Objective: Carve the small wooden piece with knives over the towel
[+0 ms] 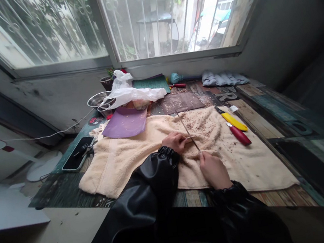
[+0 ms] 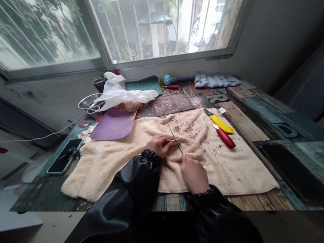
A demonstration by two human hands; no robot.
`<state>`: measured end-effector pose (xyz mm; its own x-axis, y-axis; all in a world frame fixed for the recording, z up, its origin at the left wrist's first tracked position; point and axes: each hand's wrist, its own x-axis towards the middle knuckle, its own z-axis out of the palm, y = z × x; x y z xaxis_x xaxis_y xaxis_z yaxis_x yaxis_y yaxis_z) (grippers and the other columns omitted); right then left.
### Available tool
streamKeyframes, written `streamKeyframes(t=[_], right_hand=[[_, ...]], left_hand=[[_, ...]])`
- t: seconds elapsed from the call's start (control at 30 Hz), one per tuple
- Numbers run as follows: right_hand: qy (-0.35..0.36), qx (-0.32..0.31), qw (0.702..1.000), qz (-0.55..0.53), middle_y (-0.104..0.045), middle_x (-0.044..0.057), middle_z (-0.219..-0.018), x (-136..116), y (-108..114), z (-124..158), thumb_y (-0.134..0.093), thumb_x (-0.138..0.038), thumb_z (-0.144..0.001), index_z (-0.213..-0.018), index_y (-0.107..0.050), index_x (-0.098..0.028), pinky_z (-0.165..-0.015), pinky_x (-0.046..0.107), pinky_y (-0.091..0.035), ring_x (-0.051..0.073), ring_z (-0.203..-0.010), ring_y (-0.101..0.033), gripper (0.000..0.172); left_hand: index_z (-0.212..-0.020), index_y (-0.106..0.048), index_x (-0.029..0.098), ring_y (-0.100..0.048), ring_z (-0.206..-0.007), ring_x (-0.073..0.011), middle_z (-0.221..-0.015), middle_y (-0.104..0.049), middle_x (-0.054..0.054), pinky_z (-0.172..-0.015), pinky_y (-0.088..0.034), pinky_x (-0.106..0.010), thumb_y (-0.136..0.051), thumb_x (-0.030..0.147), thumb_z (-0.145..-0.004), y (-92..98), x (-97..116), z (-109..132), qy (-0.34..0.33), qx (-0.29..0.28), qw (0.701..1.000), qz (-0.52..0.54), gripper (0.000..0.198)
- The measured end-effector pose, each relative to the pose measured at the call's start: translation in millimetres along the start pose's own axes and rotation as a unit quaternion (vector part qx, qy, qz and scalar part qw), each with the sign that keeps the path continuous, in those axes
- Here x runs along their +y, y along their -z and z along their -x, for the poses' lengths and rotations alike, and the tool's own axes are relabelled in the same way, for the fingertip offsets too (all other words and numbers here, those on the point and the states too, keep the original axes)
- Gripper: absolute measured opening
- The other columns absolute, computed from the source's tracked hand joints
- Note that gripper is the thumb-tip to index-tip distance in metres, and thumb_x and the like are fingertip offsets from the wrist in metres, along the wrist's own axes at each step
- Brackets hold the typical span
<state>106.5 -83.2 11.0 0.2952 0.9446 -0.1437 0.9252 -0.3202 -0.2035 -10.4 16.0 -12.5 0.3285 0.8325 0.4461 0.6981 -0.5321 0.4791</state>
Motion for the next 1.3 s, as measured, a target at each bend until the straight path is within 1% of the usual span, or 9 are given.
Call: streamKeyframes(t=[0.13,0.4,0.5,0.67,0.83,0.9,1.0,1.2,1.3], right_hand=[[-0.014,-0.001,1.000,-0.008,-0.061,0.008,-0.073,-3,-1,-4,-0.022,-0.033,-0.085,-0.090,-0.054,-0.019,-0.059,0.025,-0.036,0.018,-0.070,-0.058,0.036],[-0.014,0.006,1.000,0.010,-0.061,0.008,-0.071,3,-2,5,-0.020,-0.037,-0.085,-0.093,-0.053,-0.021,-0.057,0.026,-0.034,0.019,-0.067,-0.058,0.038],[-0.010,0.014,1.000,-0.002,-0.061,0.008,-0.071,4,-5,3,-0.021,-0.035,-0.085,-0.088,-0.054,-0.019,-0.056,0.025,-0.032,0.017,-0.066,-0.056,0.037],[0.031,0.031,0.997,-0.065,-0.062,0.008,-0.075,1,-7,-15,-0.024,-0.031,-0.085,-0.079,-0.057,-0.016,-0.056,0.023,-0.029,0.014,-0.067,-0.054,0.036],[0.034,0.025,0.994,-0.103,-0.062,0.008,-0.075,3,-8,-18,-0.024,-0.030,-0.085,-0.079,-0.059,-0.014,-0.057,0.022,-0.028,0.013,-0.066,-0.051,0.039],[0.026,0.012,0.994,-0.102,-0.062,0.008,-0.074,7,-8,-12,-0.024,-0.032,-0.085,-0.080,-0.059,-0.015,-0.056,0.022,-0.028,0.013,-0.065,-0.051,0.040],[0.006,-0.001,0.996,-0.085,-0.062,0.008,-0.075,8,-8,-5,-0.024,-0.033,-0.085,-0.083,-0.059,-0.015,-0.056,0.023,-0.028,0.014,-0.065,-0.052,0.039],[0.002,0.008,0.998,-0.055,-0.062,0.011,-0.078,-5,0,-14,-0.023,-0.031,-0.086,-0.086,-0.059,-0.014,-0.060,0.023,-0.030,0.015,-0.073,-0.055,0.040],[0.005,-0.002,0.998,-0.060,-0.062,0.010,-0.077,0,-1,-13,-0.023,-0.031,-0.086,-0.085,-0.059,-0.015,-0.059,0.023,-0.030,0.015,-0.071,-0.055,0.040]], left_hand=[[-0.071,-0.062,0.022,-0.053,-0.076,-0.0118,-0.078,-0.061,0.000,-0.065,-0.041,-0.022,-0.056,0.035,-0.071,1.5,2,0,0.008,0.003,1.000,0.002,0.015],[-0.070,-0.063,0.023,-0.052,-0.077,-0.0129,-0.077,-0.061,0.001,-0.065,-0.041,-0.023,-0.055,0.037,-0.071,2.5,3,0,0.011,-0.012,1.000,0.001,0.016],[-0.071,-0.063,0.022,-0.052,-0.075,-0.0127,-0.076,-0.061,0.000,-0.065,-0.041,-0.024,-0.056,0.037,-0.070,0.8,2,-1,0.007,-0.009,1.000,0.010,0.017],[-0.069,-0.063,0.020,-0.052,-0.073,-0.0123,-0.074,-0.060,-0.001,-0.066,-0.041,-0.023,-0.058,0.035,-0.069,0.0,3,1,-0.022,-0.008,0.999,0.024,0.016],[-0.071,-0.063,0.022,-0.052,-0.077,-0.0133,-0.079,-0.060,-0.001,-0.068,-0.042,-0.024,-0.055,0.036,-0.071,2.3,6,-1,0.028,-0.001,1.000,0.008,0.017],[-0.073,-0.063,0.023,-0.052,-0.080,-0.0133,-0.080,-0.060,-0.001,-0.068,-0.042,-0.024,-0.054,0.038,-0.072,2.7,5,-3,0.042,0.001,0.999,-0.001,0.017],[-0.073,-0.062,0.023,-0.052,-0.080,-0.0125,-0.080,-0.060,0.000,-0.068,-0.041,-0.023,-0.054,0.038,-0.072,2.1,3,-4,0.020,-0.005,1.000,-0.001,0.017],[-0.072,-0.062,0.022,-0.052,-0.079,-0.0122,-0.078,-0.060,0.000,-0.070,-0.041,-0.023,-0.055,0.036,-0.072,-0.2,2,-2,-0.009,-0.014,1.000,0.010,0.016],[-0.073,-0.062,0.022,-0.052,-0.079,-0.0125,-0.080,-0.060,0.000,-0.069,-0.041,-0.023,-0.054,0.036,-0.073,0.4,2,-4,0.022,0.001,1.000,0.001,0.015]])
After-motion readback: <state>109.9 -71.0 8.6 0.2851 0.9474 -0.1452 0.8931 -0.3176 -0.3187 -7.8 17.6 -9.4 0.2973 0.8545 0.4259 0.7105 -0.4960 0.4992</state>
